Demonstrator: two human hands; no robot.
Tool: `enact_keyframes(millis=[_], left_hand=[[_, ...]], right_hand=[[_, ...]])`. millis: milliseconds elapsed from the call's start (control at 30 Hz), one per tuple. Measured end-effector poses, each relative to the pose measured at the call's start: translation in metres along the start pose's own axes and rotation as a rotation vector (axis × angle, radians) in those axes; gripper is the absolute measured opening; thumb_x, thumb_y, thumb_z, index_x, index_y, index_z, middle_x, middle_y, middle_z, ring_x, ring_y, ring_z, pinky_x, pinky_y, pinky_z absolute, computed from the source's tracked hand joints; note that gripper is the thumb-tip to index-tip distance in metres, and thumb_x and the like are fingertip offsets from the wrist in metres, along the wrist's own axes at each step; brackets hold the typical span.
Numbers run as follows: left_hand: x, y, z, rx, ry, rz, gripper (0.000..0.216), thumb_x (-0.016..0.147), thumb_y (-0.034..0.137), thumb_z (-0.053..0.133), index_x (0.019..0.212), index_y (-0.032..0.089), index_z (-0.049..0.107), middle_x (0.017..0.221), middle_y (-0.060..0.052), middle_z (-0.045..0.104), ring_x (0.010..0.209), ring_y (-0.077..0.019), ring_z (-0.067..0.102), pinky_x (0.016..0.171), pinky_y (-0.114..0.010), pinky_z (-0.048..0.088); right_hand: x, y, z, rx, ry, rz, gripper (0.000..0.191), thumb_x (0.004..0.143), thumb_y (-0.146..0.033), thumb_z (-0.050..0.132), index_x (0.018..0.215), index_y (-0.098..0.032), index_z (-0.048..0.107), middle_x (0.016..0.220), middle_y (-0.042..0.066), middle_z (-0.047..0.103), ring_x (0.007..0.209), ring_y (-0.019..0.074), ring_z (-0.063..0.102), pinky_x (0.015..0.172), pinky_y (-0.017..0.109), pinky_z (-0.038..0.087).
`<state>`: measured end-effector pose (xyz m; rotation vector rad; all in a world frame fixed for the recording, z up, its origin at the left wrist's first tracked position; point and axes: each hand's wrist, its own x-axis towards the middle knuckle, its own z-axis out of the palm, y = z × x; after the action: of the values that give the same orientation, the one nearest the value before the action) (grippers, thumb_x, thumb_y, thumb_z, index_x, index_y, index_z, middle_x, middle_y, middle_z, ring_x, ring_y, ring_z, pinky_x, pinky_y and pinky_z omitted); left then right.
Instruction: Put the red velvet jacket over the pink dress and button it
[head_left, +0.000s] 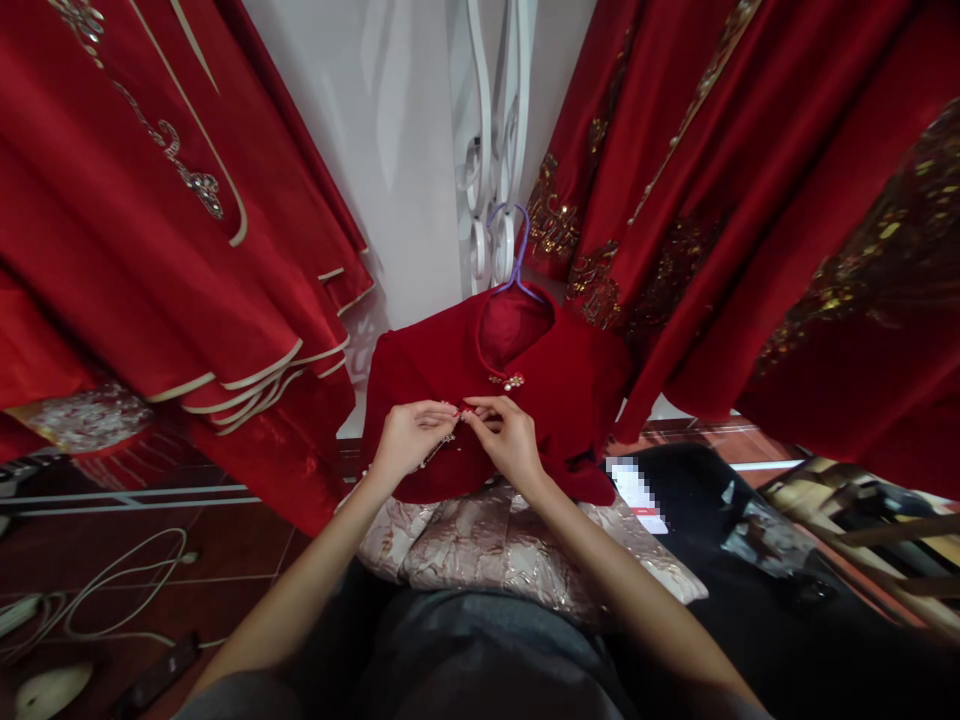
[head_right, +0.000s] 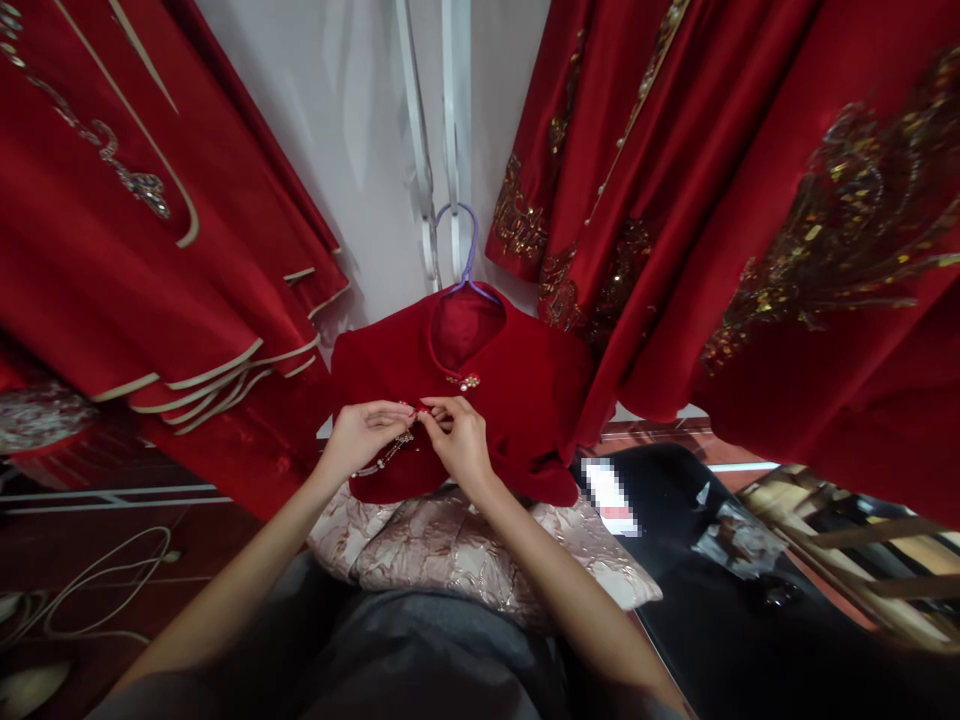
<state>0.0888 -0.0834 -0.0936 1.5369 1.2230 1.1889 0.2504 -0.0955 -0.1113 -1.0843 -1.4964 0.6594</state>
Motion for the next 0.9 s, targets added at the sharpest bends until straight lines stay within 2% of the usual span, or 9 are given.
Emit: enact_keyframes(millis=[367, 500, 667, 733, 800, 867, 900], left_hand=[[0.003, -0.008, -0.004, 0.068, -0.029, 0.048, 0.028, 0.067, 0.033, 0.071, 0.083, 0.01, 0.07, 0.082, -0.01, 0.075, 0.076, -0.0204, 0.071, 0.078, -0.035, 0.057], [0.005, -0.009, -0.006, 0.129, -0.083, 0.092, 0.027, 0.072, 0.033, 0.066, 0.087, 0.011, 0.067, 0.084, -0.01, 0.073, 0.077, -0.0188, 0.07, 0.077, -0.033, 0.057], [0.001, 0.002, -0.015, 0.309, -0.106, 0.093, 0.021, 0.077, 0.033, 0.063, 0.089, 0.015, 0.065, 0.086, -0.007, 0.073, 0.074, -0.0169, 0.07, 0.069, -0.028, 0.056], [-0.004, 0.006, -0.019, 0.419, -0.206, 0.08, 0.015, 0.079, 0.031, 0.061, 0.084, 0.017, 0.066, 0.084, -0.004, 0.074, 0.075, -0.0168, 0.07, 0.07, -0.027, 0.055], [-0.01, 0.008, -0.018, 0.55, -0.333, 0.091, 0.011, 0.081, 0.027, 0.059, 0.085, 0.019, 0.067, 0.086, -0.003, 0.074, 0.08, -0.0174, 0.07, 0.073, -0.027, 0.055], [-0.017, 0.008, -0.014, 0.692, -0.377, 0.136, 0.015, 0.081, 0.02, 0.056, 0.092, 0.019, 0.066, 0.093, -0.005, 0.073, 0.088, -0.0186, 0.069, 0.079, -0.028, 0.053], [-0.019, 0.008, -0.011, 0.754, -0.372, 0.159, 0.019, 0.082, 0.016, 0.054, 0.097, 0.017, 0.064, 0.096, -0.007, 0.072, 0.091, -0.0191, 0.069, 0.081, -0.028, 0.052]], right_hand=[[0.002, 0.002, 0.004, -0.039, -0.032, -0.047, 0.019, 0.085, -0.025, 0.06, 0.1, -0.017, 0.069, 0.089, 0.005, 0.061, 0.078, 0.0115, 0.062, 0.069, 0.021, 0.058], [0.007, 0.003, 0.0, -0.035, -0.093, -0.04, 0.016, 0.085, -0.024, 0.06, 0.097, -0.018, 0.068, 0.091, 0.005, 0.066, 0.079, 0.0123, 0.065, 0.071, 0.022, 0.058], [0.016, -0.002, -0.033, -0.052, -0.271, 0.047, 0.016, 0.085, -0.024, 0.058, 0.097, -0.018, 0.067, 0.089, 0.005, 0.073, 0.081, 0.0142, 0.069, 0.073, 0.025, 0.056], [0.014, -0.005, -0.054, -0.138, -0.374, 0.099, 0.015, 0.085, -0.024, 0.057, 0.092, -0.016, 0.068, 0.082, 0.005, 0.072, 0.073, 0.0145, 0.07, 0.068, 0.025, 0.055], [0.009, -0.006, -0.073, -0.233, -0.56, 0.151, 0.017, 0.086, -0.025, 0.055, 0.09, -0.016, 0.069, 0.081, 0.005, 0.073, 0.068, 0.0147, 0.069, 0.064, 0.025, 0.053], [0.004, -0.005, -0.086, -0.37, -0.712, 0.186, 0.016, 0.084, -0.024, 0.056, 0.088, -0.018, 0.071, 0.081, 0.004, 0.074, 0.071, 0.0157, 0.069, 0.066, 0.025, 0.051], [0.002, -0.003, -0.088, -0.445, -0.745, 0.199, 0.015, 0.083, -0.023, 0.058, 0.089, -0.019, 0.071, 0.082, 0.004, 0.074, 0.074, 0.0163, 0.07, 0.068, 0.025, 0.051]])
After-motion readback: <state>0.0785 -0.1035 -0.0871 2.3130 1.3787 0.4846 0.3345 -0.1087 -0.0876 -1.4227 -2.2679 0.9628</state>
